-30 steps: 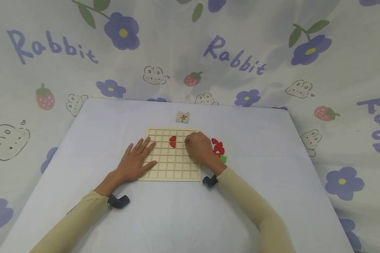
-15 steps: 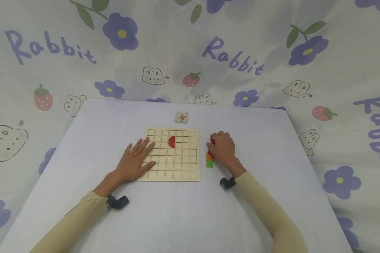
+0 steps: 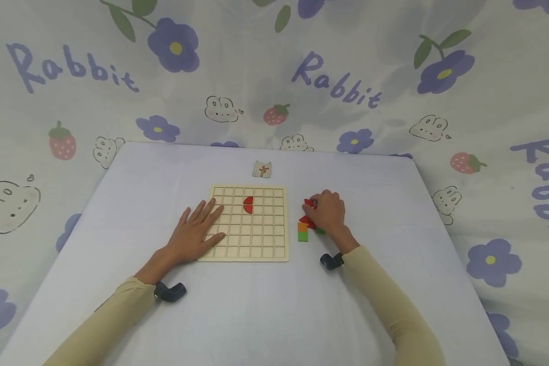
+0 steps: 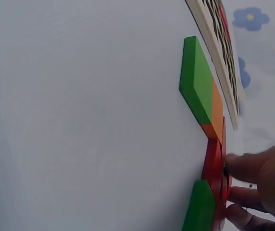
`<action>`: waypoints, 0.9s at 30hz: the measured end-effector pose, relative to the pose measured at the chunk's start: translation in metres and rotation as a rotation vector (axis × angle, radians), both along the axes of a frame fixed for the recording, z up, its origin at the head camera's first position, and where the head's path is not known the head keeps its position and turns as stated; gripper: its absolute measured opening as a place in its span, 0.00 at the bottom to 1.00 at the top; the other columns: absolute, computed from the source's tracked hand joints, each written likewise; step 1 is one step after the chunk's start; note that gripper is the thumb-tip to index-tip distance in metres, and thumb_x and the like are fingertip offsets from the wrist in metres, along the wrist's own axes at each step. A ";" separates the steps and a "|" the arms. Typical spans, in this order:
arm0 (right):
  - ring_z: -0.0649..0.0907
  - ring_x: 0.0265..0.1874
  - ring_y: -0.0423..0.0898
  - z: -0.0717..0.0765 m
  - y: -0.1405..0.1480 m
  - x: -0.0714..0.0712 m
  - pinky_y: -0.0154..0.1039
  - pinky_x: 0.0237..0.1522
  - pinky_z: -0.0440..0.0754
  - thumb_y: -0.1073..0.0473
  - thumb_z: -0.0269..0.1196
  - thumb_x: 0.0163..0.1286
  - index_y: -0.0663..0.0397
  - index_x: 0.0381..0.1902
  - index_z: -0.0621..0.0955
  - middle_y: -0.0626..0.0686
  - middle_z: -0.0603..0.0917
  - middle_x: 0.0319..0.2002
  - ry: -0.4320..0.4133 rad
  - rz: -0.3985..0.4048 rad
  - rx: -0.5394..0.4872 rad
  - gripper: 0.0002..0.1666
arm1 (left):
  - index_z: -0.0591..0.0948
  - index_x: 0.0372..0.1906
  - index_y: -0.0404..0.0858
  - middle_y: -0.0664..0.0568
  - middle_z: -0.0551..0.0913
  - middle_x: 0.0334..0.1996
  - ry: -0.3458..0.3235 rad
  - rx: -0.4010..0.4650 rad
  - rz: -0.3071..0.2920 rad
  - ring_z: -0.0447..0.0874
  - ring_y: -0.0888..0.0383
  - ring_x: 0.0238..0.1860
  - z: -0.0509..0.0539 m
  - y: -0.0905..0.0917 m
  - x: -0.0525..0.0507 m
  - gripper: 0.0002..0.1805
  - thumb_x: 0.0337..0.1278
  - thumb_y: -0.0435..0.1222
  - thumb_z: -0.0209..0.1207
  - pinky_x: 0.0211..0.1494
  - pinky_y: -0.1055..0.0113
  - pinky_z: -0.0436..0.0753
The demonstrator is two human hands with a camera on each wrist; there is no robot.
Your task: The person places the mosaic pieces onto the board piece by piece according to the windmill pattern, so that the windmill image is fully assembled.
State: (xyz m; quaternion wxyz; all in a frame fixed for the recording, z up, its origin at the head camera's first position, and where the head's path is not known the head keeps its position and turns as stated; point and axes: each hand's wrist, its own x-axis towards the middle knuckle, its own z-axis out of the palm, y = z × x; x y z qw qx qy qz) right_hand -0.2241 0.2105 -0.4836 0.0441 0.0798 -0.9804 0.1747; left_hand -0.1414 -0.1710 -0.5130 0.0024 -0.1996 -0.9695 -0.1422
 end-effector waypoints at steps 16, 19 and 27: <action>0.82 0.31 0.46 0.011 -0.038 -0.006 0.39 0.30 0.80 0.59 0.68 0.67 0.56 0.44 0.87 0.51 0.87 0.39 -0.138 0.187 -0.376 0.09 | 0.51 0.79 0.46 0.48 0.41 0.79 0.006 -0.011 -0.001 0.36 0.46 0.77 0.002 0.000 0.000 0.44 0.68 0.66 0.38 0.73 0.40 0.38; 0.83 0.32 0.45 0.015 -0.050 -0.008 0.39 0.31 0.80 0.60 0.68 0.67 0.56 0.43 0.87 0.50 0.87 0.40 -0.146 0.240 -0.411 0.09 | 0.51 0.79 0.46 0.48 0.41 0.79 0.005 -0.010 -0.003 0.36 0.45 0.77 0.002 0.000 0.000 0.44 0.68 0.66 0.38 0.72 0.40 0.38; 0.82 0.32 0.44 0.017 -0.078 -0.010 0.40 0.37 0.80 0.59 0.71 0.63 0.55 0.40 0.88 0.47 0.87 0.35 -0.195 0.302 -0.452 0.09 | 0.51 0.79 0.45 0.48 0.42 0.79 0.010 -0.003 -0.002 0.36 0.45 0.77 0.001 0.001 0.002 0.43 0.68 0.65 0.38 0.72 0.40 0.38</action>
